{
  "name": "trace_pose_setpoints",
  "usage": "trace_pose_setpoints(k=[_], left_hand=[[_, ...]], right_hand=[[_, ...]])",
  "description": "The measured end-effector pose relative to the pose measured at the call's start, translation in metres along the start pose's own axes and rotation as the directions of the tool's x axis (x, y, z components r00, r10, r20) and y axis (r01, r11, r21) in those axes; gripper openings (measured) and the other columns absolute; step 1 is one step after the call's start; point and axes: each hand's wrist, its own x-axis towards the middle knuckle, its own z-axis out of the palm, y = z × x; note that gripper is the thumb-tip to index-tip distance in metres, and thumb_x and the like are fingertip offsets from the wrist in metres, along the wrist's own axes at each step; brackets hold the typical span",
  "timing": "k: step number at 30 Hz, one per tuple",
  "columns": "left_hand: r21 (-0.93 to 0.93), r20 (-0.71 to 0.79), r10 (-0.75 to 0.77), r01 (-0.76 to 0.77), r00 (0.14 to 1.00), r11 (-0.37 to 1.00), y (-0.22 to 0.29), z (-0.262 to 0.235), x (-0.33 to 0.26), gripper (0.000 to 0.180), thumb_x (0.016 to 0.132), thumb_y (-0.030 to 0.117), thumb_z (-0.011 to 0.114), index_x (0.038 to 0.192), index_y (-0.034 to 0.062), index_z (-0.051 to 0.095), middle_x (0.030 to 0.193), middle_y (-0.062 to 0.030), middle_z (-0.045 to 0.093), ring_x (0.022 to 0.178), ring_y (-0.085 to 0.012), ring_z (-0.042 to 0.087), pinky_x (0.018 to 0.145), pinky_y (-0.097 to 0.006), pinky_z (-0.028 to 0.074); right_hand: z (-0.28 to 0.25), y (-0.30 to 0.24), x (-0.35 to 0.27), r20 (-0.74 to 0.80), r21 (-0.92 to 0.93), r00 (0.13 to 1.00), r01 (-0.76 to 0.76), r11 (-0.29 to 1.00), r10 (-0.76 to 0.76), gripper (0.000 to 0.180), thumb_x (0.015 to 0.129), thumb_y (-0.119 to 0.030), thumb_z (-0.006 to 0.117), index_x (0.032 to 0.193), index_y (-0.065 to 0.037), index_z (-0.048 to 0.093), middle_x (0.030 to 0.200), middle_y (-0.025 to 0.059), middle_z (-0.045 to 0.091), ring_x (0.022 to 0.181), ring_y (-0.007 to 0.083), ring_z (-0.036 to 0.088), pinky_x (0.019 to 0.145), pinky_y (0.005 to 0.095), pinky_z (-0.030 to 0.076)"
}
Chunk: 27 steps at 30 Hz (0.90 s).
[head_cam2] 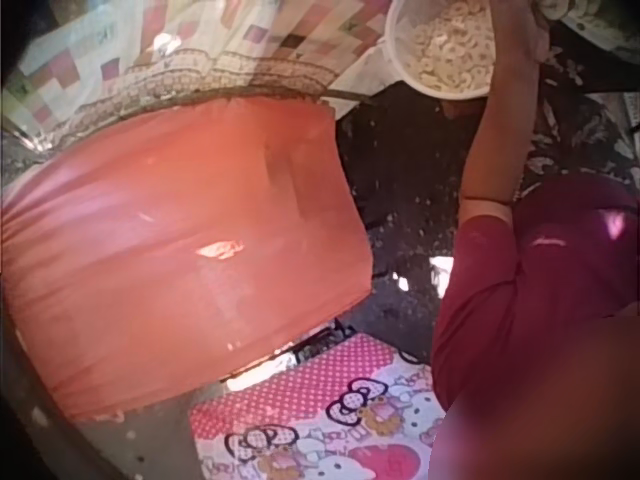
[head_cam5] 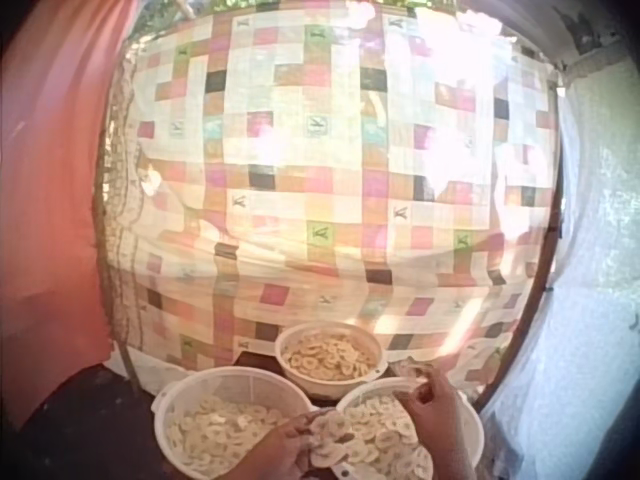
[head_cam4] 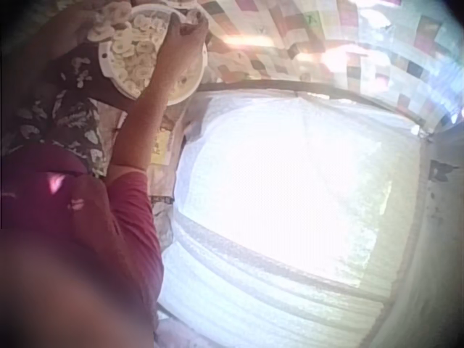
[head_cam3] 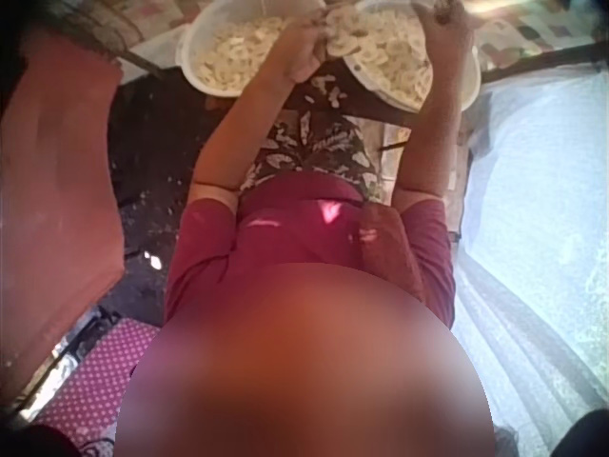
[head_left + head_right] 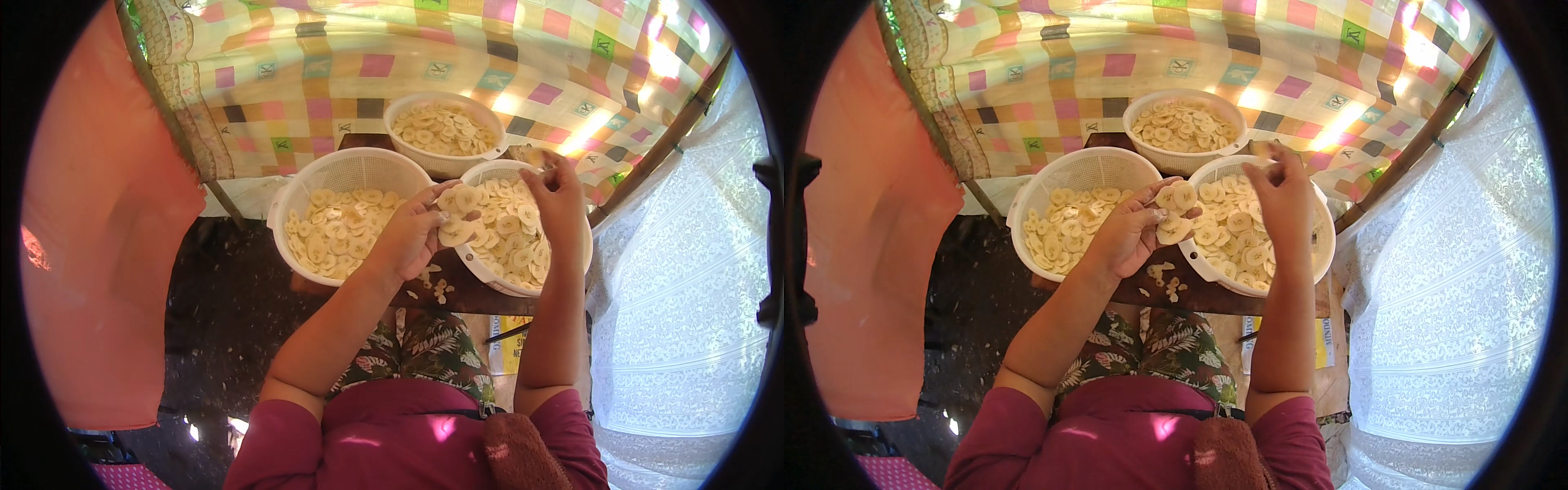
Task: The person sorts sliced banana pieces by hand, separating them between two white colanders on a table. The person repeatedly picks up slices, inspects them, and places them into one of the colanders.
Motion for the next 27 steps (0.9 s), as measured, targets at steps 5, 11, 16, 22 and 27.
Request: trace_pose_setpoints(k=[5, 11, 16, 22, 27], left_hand=[[-0.01, -0.009, 0.032, -0.032, 0.999, 0.999, -0.001, 0.0, 0.003, 0.052, 0.09, -0.008, 0.035, 0.141, -0.003, 0.034, 0.136, -0.0198, 0.049, 0.124, -0.031, 0.054, 0.102, -0.044, 0.05], [-0.021, -0.028, 0.073, -0.073, 0.997, 0.997, -0.001, 0.004, 0.006, 0.06, 0.084, -0.011, 0.033, 0.143, -0.0029, 0.03, 0.138, -0.0203, 0.047, 0.126, -0.0298, 0.053, 0.106, -0.04, 0.046], [-0.086, -0.028, 0.14, -0.142, 0.99, 0.986, -0.001, 0.007, 0.007, 0.062, 0.084, -0.016, 0.034, 0.144, -0.0029, 0.027, 0.136, -0.0211, 0.048, 0.127, -0.0277, 0.051, 0.105, -0.037, 0.047], [-0.174, -0.025, 0.21, -0.211, 0.977, 0.962, 0.0, 0.005, 0.007, 0.065, 0.081, -0.015, 0.033, 0.145, -0.0031, 0.024, 0.14, -0.0221, 0.043, 0.128, -0.0288, 0.049, 0.108, -0.039, 0.045], [-0.18, 0.027, 0.229, -0.221, 0.973, 0.959, 0.0, 0.005, 0.008, 0.067, 0.08, -0.012, 0.033, 0.146, -0.0039, 0.023, 0.142, -0.0231, 0.041, 0.132, -0.0316, 0.046, 0.112, -0.04, 0.04]], right_hand=[[-0.015, 0.012, 0.0, -0.022, -0.385, 0.997, -0.076, 0.92, 0.073, 0.026, 0.086, -0.017, 0.069, 0.106, 0.0, 0.066, 0.074, 0.01, 0.061, 0.064, 0.02, 0.057, 0.064, 0.033, 0.046], [-0.004, -0.006, -0.026, -0.009, -0.305, 0.985, 0.16, 0.939, -0.171, 0.018, 0.085, -0.012, 0.069, 0.1, -0.002, 0.069, 0.082, 0.0081, 0.064, 0.07, 0.019, 0.059, 0.069, 0.031, 0.048], [0.022, -0.019, -0.049, 0.299, 0.14, 0.954, -0.038, 0.989, -0.006, 0.019, 0.084, -0.007, 0.068, 0.102, 0.0, 0.067, 0.091, 0.0064, 0.065, 0.075, 0.0118, 0.06, 0.07, 0.0269, 0.048], [0.027, -0.016, -0.046, 0.275, 0.336, 0.961, -0.112, 0.935, 0.017, 0.021, 0.084, -0.008, 0.068, 0.103, -0.001, 0.064, 0.085, 0.0029, 0.065, 0.076, 0.0087, 0.059, 0.068, 0.0245, 0.048], [0.018, -0.017, -0.041, 0.302, 0.382, 0.953, -0.119, 0.916, -0.002, 0.023, 0.085, -0.006, 0.067, 0.107, 0.0, 0.063, 0.086, 0.0018, 0.063, 0.076, 0.0069, 0.057, 0.069, 0.0221, 0.046]])
